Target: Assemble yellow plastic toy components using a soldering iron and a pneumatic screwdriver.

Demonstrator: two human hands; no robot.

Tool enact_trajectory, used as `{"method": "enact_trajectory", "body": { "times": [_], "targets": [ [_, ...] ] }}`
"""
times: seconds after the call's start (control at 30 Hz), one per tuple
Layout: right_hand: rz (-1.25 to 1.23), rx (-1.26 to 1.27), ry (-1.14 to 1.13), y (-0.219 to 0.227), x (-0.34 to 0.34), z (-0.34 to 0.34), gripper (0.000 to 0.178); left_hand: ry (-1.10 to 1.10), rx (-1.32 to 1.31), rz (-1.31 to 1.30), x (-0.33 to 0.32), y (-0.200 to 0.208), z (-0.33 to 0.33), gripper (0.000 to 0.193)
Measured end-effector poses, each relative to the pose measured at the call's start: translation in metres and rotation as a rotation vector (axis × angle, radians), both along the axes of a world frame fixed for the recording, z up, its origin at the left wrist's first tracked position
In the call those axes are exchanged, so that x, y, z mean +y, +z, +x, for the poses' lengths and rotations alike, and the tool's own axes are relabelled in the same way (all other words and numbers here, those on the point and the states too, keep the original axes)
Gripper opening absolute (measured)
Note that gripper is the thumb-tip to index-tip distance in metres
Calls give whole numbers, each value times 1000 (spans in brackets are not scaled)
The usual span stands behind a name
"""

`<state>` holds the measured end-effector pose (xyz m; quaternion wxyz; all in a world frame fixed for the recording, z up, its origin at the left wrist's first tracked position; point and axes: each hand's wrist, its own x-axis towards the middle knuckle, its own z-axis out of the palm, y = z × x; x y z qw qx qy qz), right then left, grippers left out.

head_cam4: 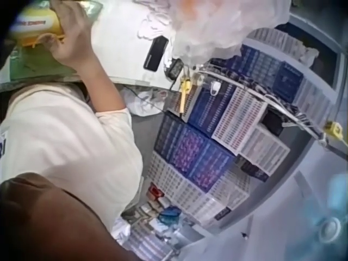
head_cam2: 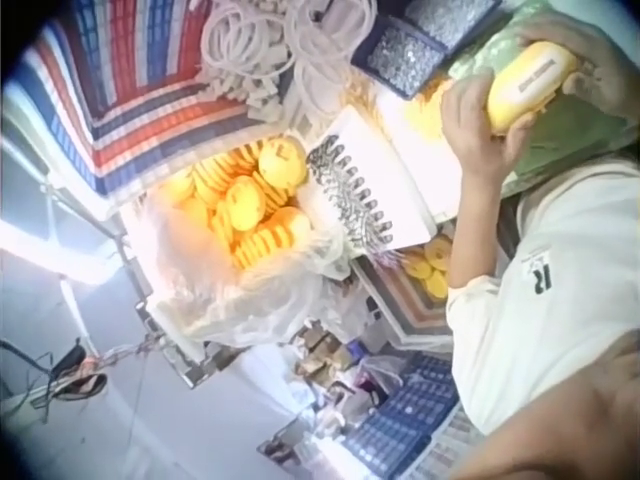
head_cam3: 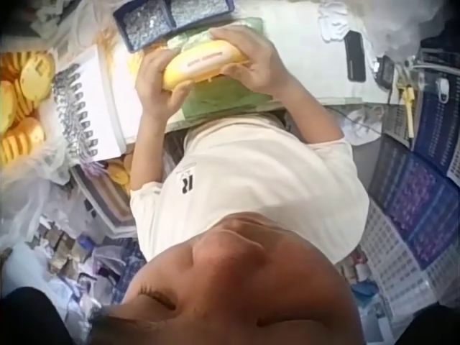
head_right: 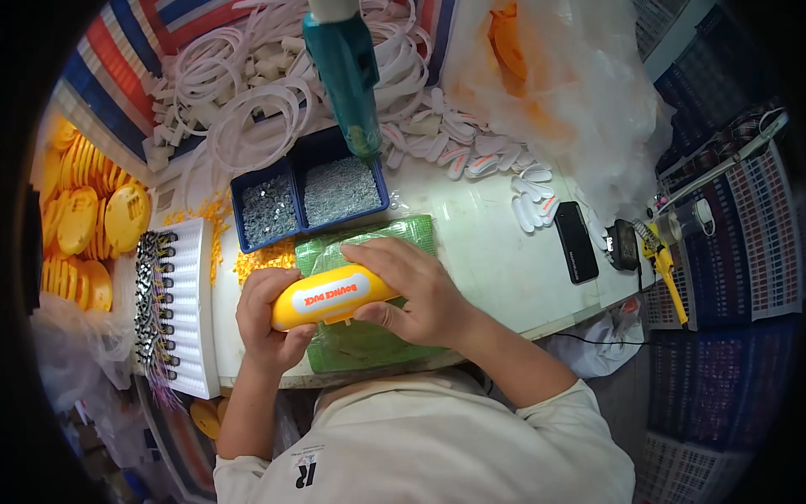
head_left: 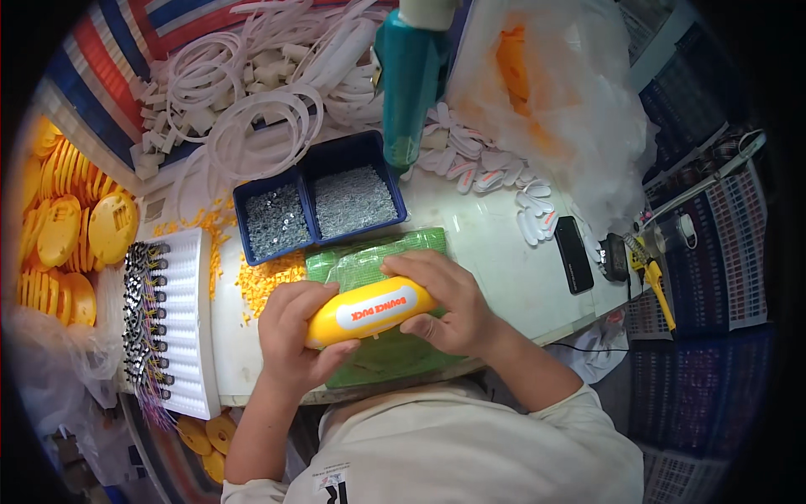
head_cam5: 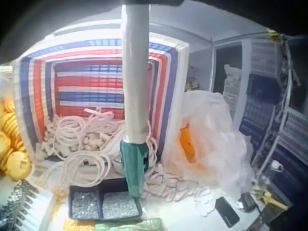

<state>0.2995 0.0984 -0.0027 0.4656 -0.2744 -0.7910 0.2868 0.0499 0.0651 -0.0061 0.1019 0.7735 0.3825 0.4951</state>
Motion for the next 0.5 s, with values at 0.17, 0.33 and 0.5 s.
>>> {"method": "enact_trajectory", "body": {
  "times": [0.17, 0.33, 0.5],
  "targets": [
    [69, -32, -18, -1, 2, -1, 71, 68, 95, 84, 0, -5, -4, 65],
    [59, -28, -19, 2, 4, -7, 71, 89, 76, 74, -2, -8, -8, 66],
    [26, -20, -14, 1, 4, -6, 70, 86, 34, 54, -2, -9, -5, 66]
  ]
}}
